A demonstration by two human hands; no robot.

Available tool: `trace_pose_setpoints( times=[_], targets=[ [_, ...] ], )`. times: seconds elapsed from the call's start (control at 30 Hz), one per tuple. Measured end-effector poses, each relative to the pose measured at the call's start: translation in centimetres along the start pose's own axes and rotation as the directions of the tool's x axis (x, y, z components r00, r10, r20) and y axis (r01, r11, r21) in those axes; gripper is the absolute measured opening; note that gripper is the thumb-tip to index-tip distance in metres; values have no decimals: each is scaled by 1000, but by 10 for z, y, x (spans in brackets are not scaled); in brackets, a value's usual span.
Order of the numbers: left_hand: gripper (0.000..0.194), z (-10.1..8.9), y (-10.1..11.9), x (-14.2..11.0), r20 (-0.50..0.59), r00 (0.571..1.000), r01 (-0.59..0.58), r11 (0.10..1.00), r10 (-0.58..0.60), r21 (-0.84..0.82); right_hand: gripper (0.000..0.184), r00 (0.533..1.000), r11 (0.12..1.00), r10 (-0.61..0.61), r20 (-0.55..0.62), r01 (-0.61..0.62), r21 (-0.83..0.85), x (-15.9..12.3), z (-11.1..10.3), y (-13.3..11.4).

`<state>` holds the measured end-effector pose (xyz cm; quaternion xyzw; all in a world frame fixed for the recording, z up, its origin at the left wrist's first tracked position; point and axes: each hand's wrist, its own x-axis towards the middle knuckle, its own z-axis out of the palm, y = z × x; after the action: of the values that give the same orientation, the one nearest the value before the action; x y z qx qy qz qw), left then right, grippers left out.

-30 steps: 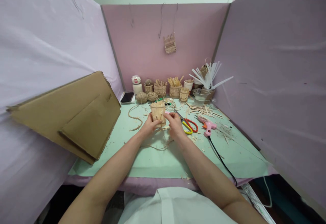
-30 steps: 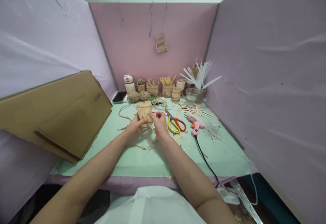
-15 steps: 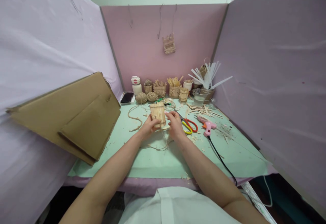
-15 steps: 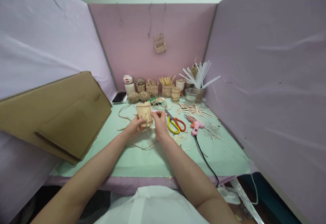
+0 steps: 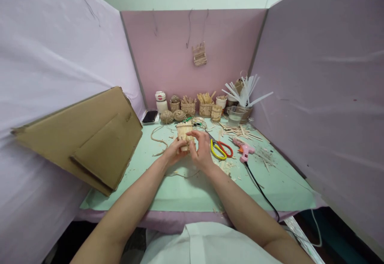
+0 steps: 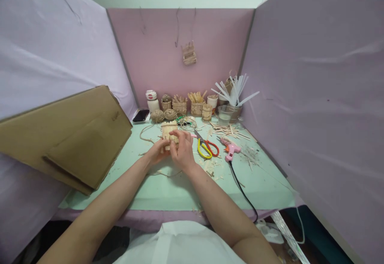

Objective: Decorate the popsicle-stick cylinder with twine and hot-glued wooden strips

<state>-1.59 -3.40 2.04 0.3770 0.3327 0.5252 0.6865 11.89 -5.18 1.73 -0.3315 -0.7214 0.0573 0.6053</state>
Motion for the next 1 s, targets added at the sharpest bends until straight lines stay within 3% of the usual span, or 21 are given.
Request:
trace_pose_setpoints(
  times=[0.2, 0.57, 0.73, 0.87, 1.0],
  targets=[
    [41, -3, -2, 2, -11, 1000, 4, 1000, -4, -14, 34, 998, 999, 27, -48, -25, 30, -1, 1, 3],
    [40, -1, 0, 0, -14, 1000, 8, 1000, -8, -7, 32, 1000, 1000, 25, 7, -25, -9, -1, -1, -1],
    [39, -3, 0, 1, 3, 1000, 4, 1000, -4, -4, 28, 996, 999, 26, -80, -23, 43, -2, 0, 1],
    [39, -8, -3, 3, 5, 1000, 5, 1000, -5, 4, 26, 996, 996, 74, -58, -71, 50, -3, 1, 1],
    [36, -11, -2, 4, 27, 999, -16, 999, 17, -40, 31, 962, 987, 153, -226, -136, 90, -1, -1, 2]
  ],
)
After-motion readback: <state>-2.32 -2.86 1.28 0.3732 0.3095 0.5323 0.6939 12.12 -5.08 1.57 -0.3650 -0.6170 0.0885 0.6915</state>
